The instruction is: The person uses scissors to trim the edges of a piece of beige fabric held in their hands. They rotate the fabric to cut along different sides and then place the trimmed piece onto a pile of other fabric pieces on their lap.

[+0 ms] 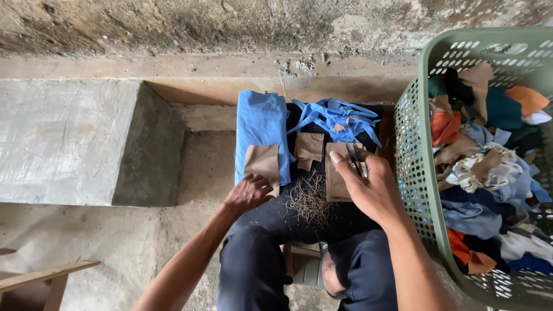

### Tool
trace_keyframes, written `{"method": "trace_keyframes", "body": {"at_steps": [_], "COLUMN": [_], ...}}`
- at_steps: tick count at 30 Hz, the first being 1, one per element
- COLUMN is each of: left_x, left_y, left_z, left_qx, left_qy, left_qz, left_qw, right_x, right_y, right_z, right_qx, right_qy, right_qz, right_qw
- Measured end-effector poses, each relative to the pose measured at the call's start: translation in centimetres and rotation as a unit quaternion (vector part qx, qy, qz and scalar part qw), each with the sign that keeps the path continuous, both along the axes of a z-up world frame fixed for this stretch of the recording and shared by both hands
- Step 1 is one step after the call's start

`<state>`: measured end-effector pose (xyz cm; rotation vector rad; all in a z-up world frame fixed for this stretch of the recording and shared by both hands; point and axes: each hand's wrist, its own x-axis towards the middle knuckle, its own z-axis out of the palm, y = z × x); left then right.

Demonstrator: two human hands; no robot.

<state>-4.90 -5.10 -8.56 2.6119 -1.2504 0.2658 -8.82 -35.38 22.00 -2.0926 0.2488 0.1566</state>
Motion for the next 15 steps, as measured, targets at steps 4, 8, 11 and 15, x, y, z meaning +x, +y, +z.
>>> {"method": "trace_keyframes", "body": {"at_steps": [4, 8, 11, 15], "left_x": [-0.1, -0.8, -1.1, -0.4], "left_y": [-1.0, -1.7, -1.4, -0.6], "left_z": [-0.3, 3.3, 4.2, 1.7], "left_qx": [-0.019, -0.010, -0.023, -0.007], "left_qy": [-0.037, -0.055, -0.026, 0.010], "left_qz": [-0.001, -0.019, -0.012, -0.015], "left_qw": [0.999, 0.998, 0.999, 1.000], "right_x": [0.4, 1.1, 2.0, 3.4], "right_y": [-0.4, -0.8, -0.4, 0.6], "right_z": [-0.7, -2.0, -2.3, -1.8], "right_qx": [-0.002, -0.002, -0.003, 0.001], "right_qy": [-0.048, -0.067, -0.088, -0.083], "right_qz": [-0.004, -0.020, -0.022, -0.039], "right_qw": [0.999, 0.998, 0.996, 0.996]}}
